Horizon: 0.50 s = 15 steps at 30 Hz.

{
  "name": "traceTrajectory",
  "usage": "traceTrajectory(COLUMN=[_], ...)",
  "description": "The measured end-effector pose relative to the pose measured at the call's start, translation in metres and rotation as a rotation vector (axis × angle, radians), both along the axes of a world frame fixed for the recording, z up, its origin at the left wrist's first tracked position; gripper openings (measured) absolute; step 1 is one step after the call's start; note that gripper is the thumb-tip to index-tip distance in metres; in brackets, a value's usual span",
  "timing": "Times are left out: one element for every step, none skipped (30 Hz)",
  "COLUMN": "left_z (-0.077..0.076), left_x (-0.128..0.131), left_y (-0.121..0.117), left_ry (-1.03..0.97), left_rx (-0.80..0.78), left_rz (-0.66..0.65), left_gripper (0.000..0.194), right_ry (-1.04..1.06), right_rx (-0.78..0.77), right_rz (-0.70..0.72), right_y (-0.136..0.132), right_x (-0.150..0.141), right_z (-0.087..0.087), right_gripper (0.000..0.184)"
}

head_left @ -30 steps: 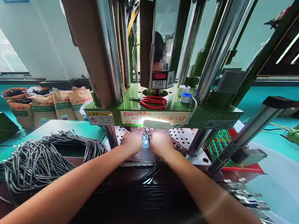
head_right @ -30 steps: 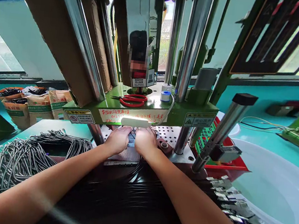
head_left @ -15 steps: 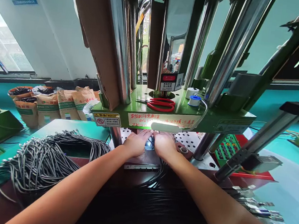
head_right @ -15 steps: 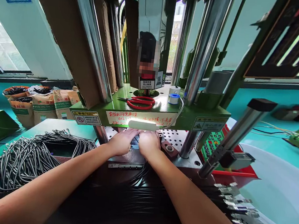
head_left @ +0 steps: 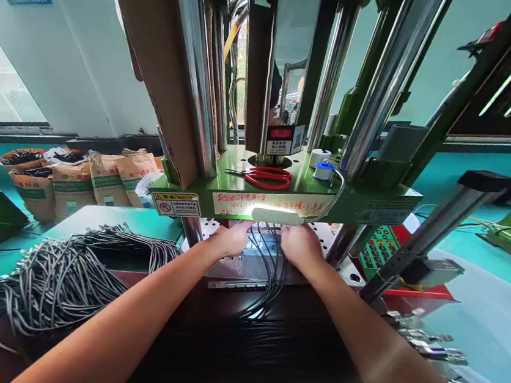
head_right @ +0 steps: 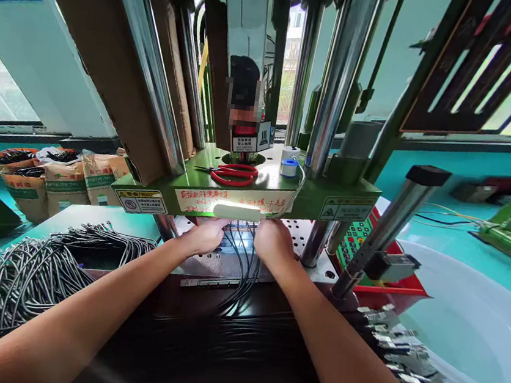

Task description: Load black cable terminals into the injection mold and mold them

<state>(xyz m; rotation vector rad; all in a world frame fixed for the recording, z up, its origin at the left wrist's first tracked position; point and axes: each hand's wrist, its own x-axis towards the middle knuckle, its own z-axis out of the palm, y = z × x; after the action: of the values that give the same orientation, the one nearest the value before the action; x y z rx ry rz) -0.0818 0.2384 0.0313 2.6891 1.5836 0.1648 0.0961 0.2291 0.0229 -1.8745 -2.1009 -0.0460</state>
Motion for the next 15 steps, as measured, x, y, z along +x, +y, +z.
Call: traceTrajectory(left_z=[0.002, 0.003, 0.003, 0.002, 0.001, -0.001, -0.002, -0.003, -0.003, -0.003, -0.003, -0.002, -0.001, 0.000, 0.000], left_x=[0.006, 0.014, 0.021, 0.028, 0.034, 0.039, 0.041, 0.041, 0.039, 0.036, 0.034, 0.032, 0.031, 0.031, 0.033], left_y=[0.000, 0.000, -0.001, -0.002, -0.004, -0.006, -0.007, -0.007, -0.007, -0.007, -0.006, -0.006, -0.005, -0.005, -0.005], left_ry=[-0.009, -0.018, -0.025, -0.029, -0.032, -0.032, -0.032, -0.032, -0.031, -0.032, -0.032, -0.033, -0.034, -0.037, -0.041], left_rx=[0.000, 0.001, 0.002, 0.003, 0.003, 0.004, 0.004, 0.004, 0.004, 0.004, 0.002, 0.000, -0.002, -0.001, 0.002], left_rz=[-0.005, -0.019, -0.038, -0.057, -0.071, -0.079, -0.080, -0.079, -0.077, -0.076, -0.075, -0.076, -0.076, -0.078, -0.081], left_gripper=[0.048, 0.047, 0.047, 0.048, 0.048, 0.048, 0.047, 0.046, 0.045, 0.045, 0.044, 0.043, 0.043, 0.042, 0.042], right_ry=[0.015, 0.028, 0.040, 0.049, 0.055, 0.060, 0.063, 0.065, 0.066, 0.066, 0.066, 0.064, 0.061, 0.057, 0.053], right_rx=[0.005, 0.006, 0.004, -0.001, -0.008, -0.015, -0.021, -0.026, -0.030, -0.034, -0.038, -0.042, -0.045, -0.047, -0.048], right_rz=[-0.028, -0.042, -0.048, -0.047, -0.043, -0.040, -0.038, -0.036, -0.035, -0.034, -0.036, -0.038, -0.040, -0.039, -0.036], right_y=[-0.001, -0.003, -0.004, -0.005, -0.006, -0.006, -0.006, -0.006, -0.005, -0.004, -0.004, -0.003, -0.002, -0.002, -0.002], right_x=[0.008, 0.014, 0.018, 0.019, 0.019, 0.018, 0.015, 0.012, 0.010, 0.008, 0.006, 0.005, 0.005, 0.004, 0.004], right_z=[-0.001, -0.002, -0.003, -0.005, -0.006, -0.008, -0.009, -0.010, -0.011, -0.012, -0.013, -0.014, -0.014, -0.015, -0.016], right_gripper=[0.039, 0.040, 0.040, 0.040, 0.039, 0.039, 0.038, 0.037, 0.036, 0.036, 0.036, 0.036, 0.036, 0.036, 0.036])
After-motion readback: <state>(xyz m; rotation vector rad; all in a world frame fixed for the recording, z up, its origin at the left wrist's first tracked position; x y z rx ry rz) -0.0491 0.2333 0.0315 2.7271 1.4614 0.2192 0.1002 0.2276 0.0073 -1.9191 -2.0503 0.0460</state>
